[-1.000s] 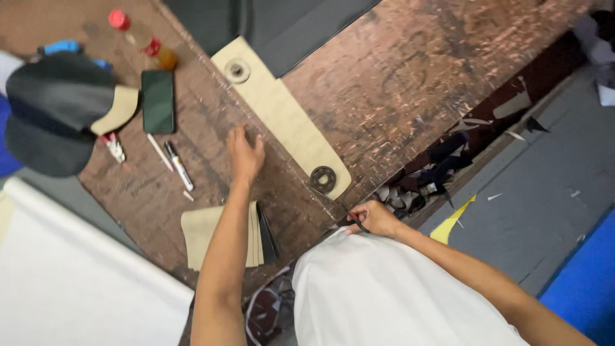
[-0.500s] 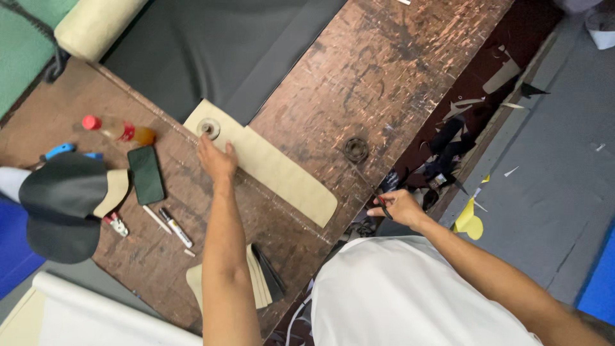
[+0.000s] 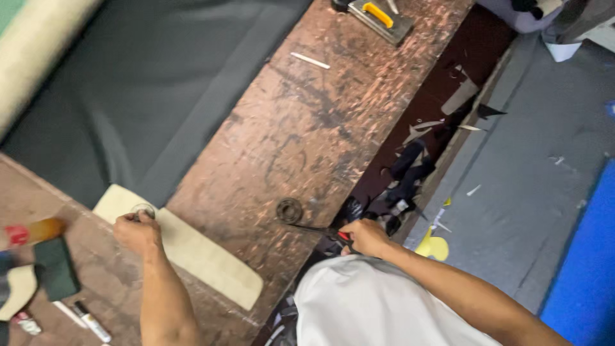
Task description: The person cuts a strip of beige fabric with scissors on a workbench, then spreads a large sheet of black vinyl over the table and smooths it flat. They lay a newspaper sheet over the vinyl, measure it with a tape measure, and mark it with chalk.
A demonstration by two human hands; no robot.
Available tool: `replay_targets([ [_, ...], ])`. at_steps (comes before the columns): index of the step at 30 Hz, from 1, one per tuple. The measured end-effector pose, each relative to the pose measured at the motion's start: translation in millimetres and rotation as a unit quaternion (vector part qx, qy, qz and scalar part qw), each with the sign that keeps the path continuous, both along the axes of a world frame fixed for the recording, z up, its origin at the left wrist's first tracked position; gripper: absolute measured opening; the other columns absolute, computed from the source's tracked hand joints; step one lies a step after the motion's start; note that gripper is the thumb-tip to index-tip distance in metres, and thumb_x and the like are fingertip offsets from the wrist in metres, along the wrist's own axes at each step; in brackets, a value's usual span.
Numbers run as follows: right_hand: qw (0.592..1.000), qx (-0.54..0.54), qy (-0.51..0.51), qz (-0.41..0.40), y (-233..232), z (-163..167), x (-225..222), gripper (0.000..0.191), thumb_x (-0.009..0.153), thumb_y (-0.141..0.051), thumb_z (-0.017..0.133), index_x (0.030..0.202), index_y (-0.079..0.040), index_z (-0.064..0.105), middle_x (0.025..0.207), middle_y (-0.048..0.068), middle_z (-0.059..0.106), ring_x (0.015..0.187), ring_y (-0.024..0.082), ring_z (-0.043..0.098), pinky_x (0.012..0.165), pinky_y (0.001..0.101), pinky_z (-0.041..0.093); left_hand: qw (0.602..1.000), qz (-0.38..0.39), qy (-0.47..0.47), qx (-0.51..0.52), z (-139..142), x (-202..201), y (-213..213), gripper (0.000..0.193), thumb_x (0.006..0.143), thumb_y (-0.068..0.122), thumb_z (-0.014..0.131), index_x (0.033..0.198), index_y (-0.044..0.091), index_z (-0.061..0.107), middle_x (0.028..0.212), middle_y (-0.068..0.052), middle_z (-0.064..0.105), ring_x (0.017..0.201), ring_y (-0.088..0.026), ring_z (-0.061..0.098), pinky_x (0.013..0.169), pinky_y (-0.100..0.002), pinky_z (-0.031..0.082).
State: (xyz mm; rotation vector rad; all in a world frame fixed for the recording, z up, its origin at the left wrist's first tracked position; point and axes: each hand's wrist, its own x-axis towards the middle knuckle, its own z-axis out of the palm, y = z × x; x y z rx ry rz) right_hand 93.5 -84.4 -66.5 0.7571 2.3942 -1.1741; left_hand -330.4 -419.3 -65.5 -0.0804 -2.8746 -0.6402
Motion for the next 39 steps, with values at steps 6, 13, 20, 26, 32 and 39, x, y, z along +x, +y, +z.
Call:
replay_targets([
  [6, 0.999, 0.027, -0.002, 0.023, 82, 13, 12, 0.039, 0.068, -0.035, 0.095, 0.094, -0.013, 0.075, 0.073, 0.009, 0.07, 0.071, 0.029, 0.067, 0.064, 0.0439, 0.049, 0.991, -0.065, 0.064, 0.098, -35, 129, 92, 0.019, 0.102, 0.017, 0.072, 0.109, 0.0, 0.068, 0.106, -0.017, 0.065, 0.104, -0.036, 0.059, 0.094, -0.048, 0.047],
  [13, 0.969, -0.008, 0.091, -0.231, 209, 18, 16, 0.039, 0.085, -0.029, 0.089, 0.09, 0.0, 0.064, 0.074, 0.013, 0.066, 0.07, 0.016, 0.054, 0.062, 0.0372, 0.049, 0.986, -0.064, 0.042, 0.145, -46, 247, 226, 0.045, 0.101, 0.021, 0.065, 0.139, -0.002, 0.057, 0.155, -0.028, 0.042, 0.145, -0.045, 0.037, 0.121, -0.058, 0.027],
  [20, 0.953, 0.119, 0.226, -0.165, 378, 55, -66, 0.043, 0.086, -0.026, 0.086, 0.119, -0.005, 0.067, 0.084, 0.008, 0.07, 0.074, 0.018, 0.065, 0.07, 0.0348, 0.053, 0.997, -0.014, 0.042, 0.058, -57, 249, 295, 0.06, 0.097, 0.03, 0.071, 0.144, -0.001, 0.051, 0.157, -0.028, 0.035, 0.146, -0.048, 0.029, 0.123, -0.065, 0.021],
  [26, 0.958, 0.146, 0.223, -0.108, 500, 57, -160, 0.061, 0.082, -0.031, 0.089, 0.131, -0.004, 0.065, 0.093, 0.016, 0.068, 0.083, 0.033, 0.064, 0.077, 0.0412, 0.052, 0.998, -0.003, 0.044, 0.043, -46, 233, 392, 0.067, 0.094, 0.031, 0.072, 0.146, -0.003, 0.049, 0.157, -0.029, 0.035, 0.148, -0.048, 0.029, 0.124, -0.065, 0.019],
  [32, 0.959, 0.15, 0.24, -0.031, 614, 29, -196, 0.079, 0.061, -0.028, 0.096, 0.127, -0.001, 0.062, 0.103, 0.014, 0.072, 0.096, 0.03, 0.067, 0.086, 0.0419, 0.053, 0.994, -0.028, -0.002, 0.107, -26, 198, 555, 0.063, 0.09, 0.03, 0.071, 0.141, -0.001, 0.052, 0.154, -0.026, 0.04, 0.143, -0.044, 0.035, 0.119, -0.06, 0.026],
  [39, 0.98, 0.145, 0.127, -0.044, 752, 43, -202, 0.083, 0.066, -0.034, 0.096, 0.133, -0.002, 0.058, 0.11, 0.016, 0.071, 0.1, 0.031, 0.069, 0.089, 0.0409, 0.054, 0.982, -0.07, -0.008, 0.177, -25, 164, 752, 0.082, 0.089, 0.034, 0.074, 0.157, 0.005, 0.039, 0.162, -0.028, 0.031, 0.15, -0.049, 0.028, 0.123, -0.062, 0.018],
])
